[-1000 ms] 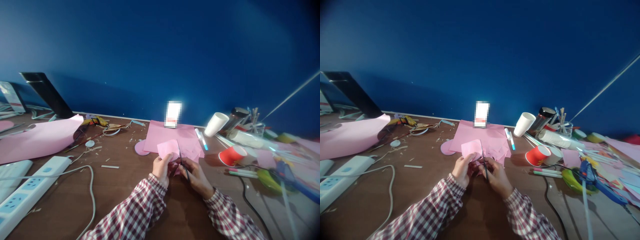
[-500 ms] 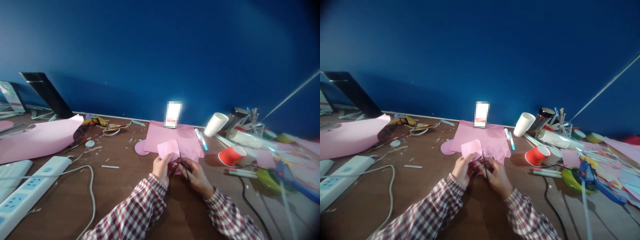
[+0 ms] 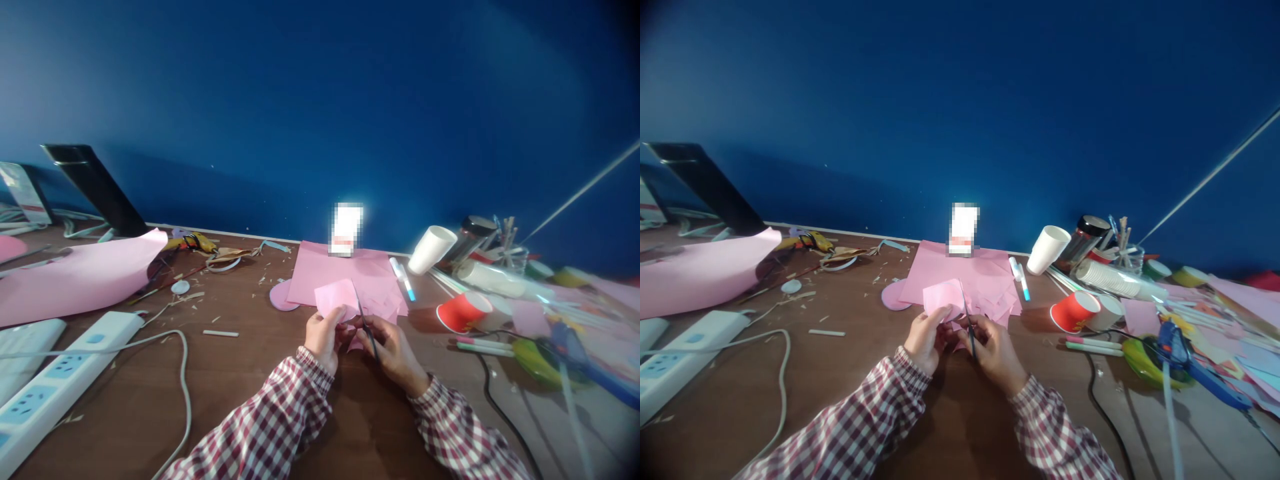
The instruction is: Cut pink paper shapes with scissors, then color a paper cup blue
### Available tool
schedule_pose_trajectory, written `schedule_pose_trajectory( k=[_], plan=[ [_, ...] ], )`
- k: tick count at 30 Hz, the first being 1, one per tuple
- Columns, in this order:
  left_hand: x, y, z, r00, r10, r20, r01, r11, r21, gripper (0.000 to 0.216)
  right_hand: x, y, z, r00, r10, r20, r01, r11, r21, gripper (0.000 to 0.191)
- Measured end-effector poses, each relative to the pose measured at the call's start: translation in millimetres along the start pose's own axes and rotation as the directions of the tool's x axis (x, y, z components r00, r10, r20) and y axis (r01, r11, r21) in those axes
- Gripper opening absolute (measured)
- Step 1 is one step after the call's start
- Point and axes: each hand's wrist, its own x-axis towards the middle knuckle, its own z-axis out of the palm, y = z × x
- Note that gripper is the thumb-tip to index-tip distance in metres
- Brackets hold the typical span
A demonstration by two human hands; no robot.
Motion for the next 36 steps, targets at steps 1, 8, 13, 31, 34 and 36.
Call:
schedule_pose_trajectory(
  k=[1,8,13,31,34,36],
  plan=[
    [-0.2,0.2,0.2,1.0,0.002,-0.004,-0.002,1.0,-0.002,0.019,-0.3,-0.1,0.2,1.0,0.001,0.0,-0.001,1.0,-0.002,0.031],
    [-2.0,-0.5,0.8,0.999,0.03,-0.01,-0.029,0.997,0.078,0.03,-1.8,0.9,1.4,1.0,-0.029,0.009,0.029,0.999,-0.013,0.028],
    [-4.0,0.7,2.8,0.999,0.049,-0.008,-0.048,0.996,0.072,0.029,0.0,3.7,0.8,1.0,-0.022,0.016,0.022,1.0,0.013,0.028],
    [-3.6,-0.2,2.5,0.999,0.047,0.012,-0.048,0.995,0.088,0.034,0.4,3.0,-0.2,0.999,-0.038,0.014,0.038,0.999,0.004,0.027],
    [-3.0,-0.9,2.0,0.998,0.054,0.015,-0.055,0.995,0.087,0.033,0.1,1.0,0.0,0.999,-0.039,0.007,0.039,0.999,-0.005,0.028],
    [-2.4,-1.4,1.4,0.998,0.06,0.023,-0.061,0.994,0.089,0.033,-0.1,0.3,0.1,0.999,-0.035,0.004,0.035,0.999,-0.004,0.028]
  ],
)
